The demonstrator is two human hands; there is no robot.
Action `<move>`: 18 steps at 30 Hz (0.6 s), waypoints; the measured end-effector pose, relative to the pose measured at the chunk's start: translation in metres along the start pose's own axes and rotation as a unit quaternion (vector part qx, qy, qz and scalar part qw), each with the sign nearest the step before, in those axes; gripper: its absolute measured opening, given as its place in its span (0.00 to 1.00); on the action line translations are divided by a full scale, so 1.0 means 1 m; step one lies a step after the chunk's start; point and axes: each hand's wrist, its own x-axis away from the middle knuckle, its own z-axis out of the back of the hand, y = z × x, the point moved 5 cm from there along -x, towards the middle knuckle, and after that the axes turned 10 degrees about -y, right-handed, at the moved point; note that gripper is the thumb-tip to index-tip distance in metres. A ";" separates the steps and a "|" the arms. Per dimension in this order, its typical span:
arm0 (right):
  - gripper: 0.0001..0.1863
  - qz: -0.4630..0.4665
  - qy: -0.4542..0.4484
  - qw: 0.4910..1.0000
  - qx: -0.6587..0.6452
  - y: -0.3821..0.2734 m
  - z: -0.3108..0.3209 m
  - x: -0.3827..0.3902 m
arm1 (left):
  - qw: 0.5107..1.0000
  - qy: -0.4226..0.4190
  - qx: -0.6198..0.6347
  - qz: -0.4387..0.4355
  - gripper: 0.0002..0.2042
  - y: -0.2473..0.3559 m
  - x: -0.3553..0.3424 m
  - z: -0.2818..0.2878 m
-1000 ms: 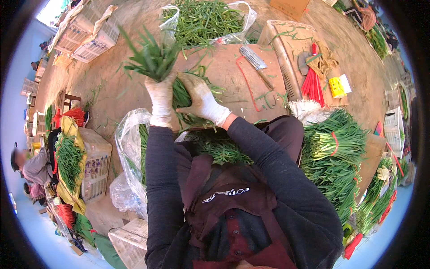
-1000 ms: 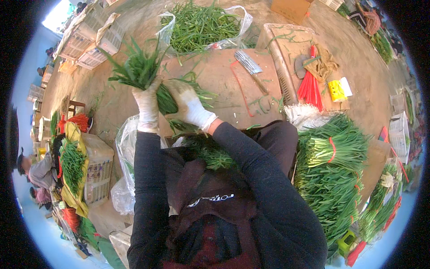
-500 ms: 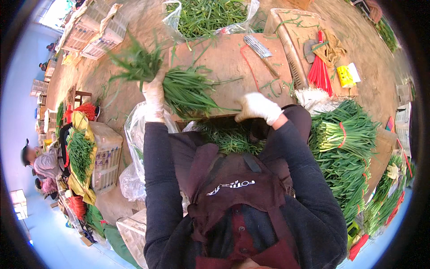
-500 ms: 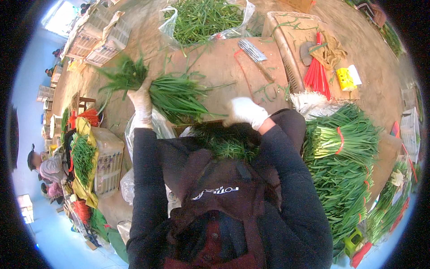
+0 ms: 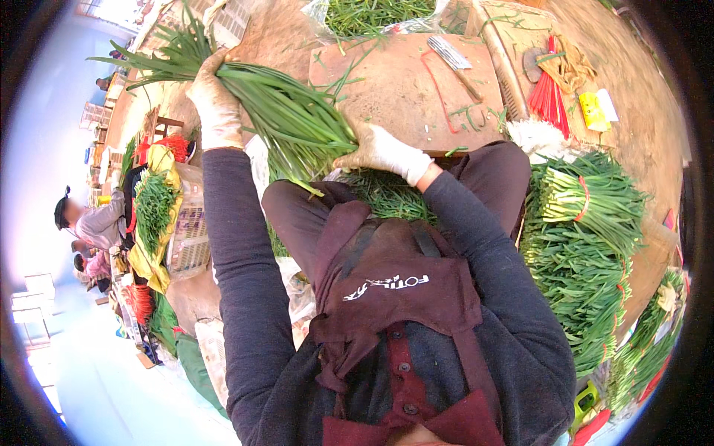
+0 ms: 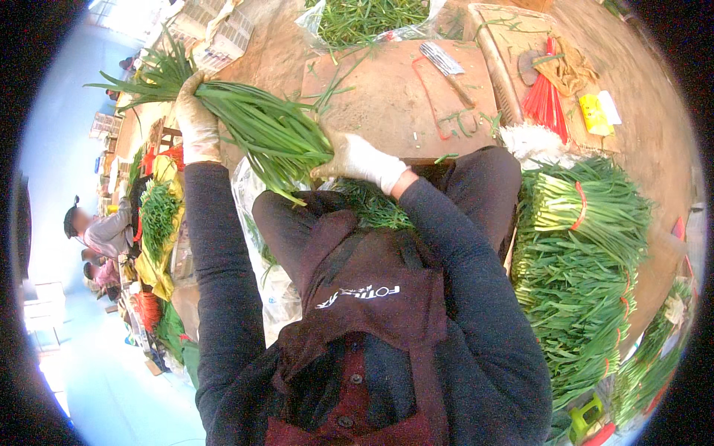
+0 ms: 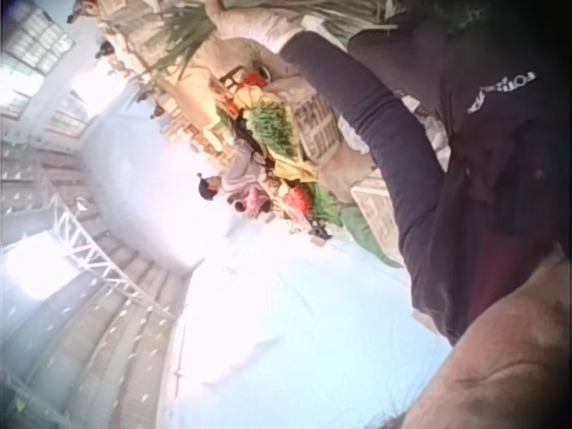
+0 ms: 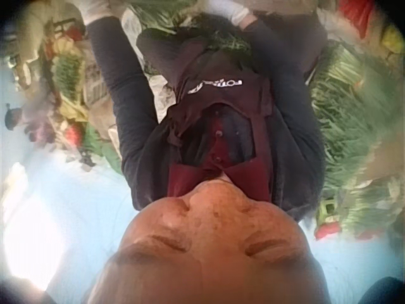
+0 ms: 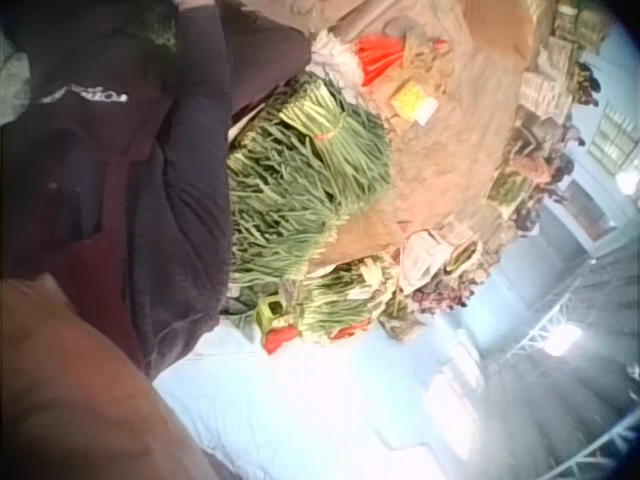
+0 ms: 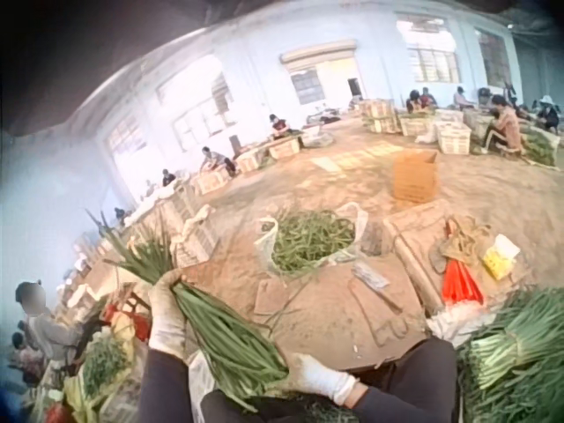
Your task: The person gathers green onions from a plastic bag, aligns them into a neat bunch, and secures the bundle with a red rubber band. They repeat this process multiple times, placing the finished bundles on a nearby cardboard surface.
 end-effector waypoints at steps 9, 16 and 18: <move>0.05 0.072 0.150 0.985 0.034 0.069 -0.050 0.090 | 0.983 0.059 0.176 0.009 0.04 0.046 -0.029 0.030; 0.41 -0.065 -0.007 0.901 0.430 0.111 -0.091 0.095 | 0.981 -0.041 -0.121 -0.148 0.07 0.092 -0.037 -0.003; 0.43 0.016 -0.022 0.987 0.158 0.097 -0.116 0.068 | 0.989 -0.022 0.070 -0.125 0.05 0.085 -0.037 -0.009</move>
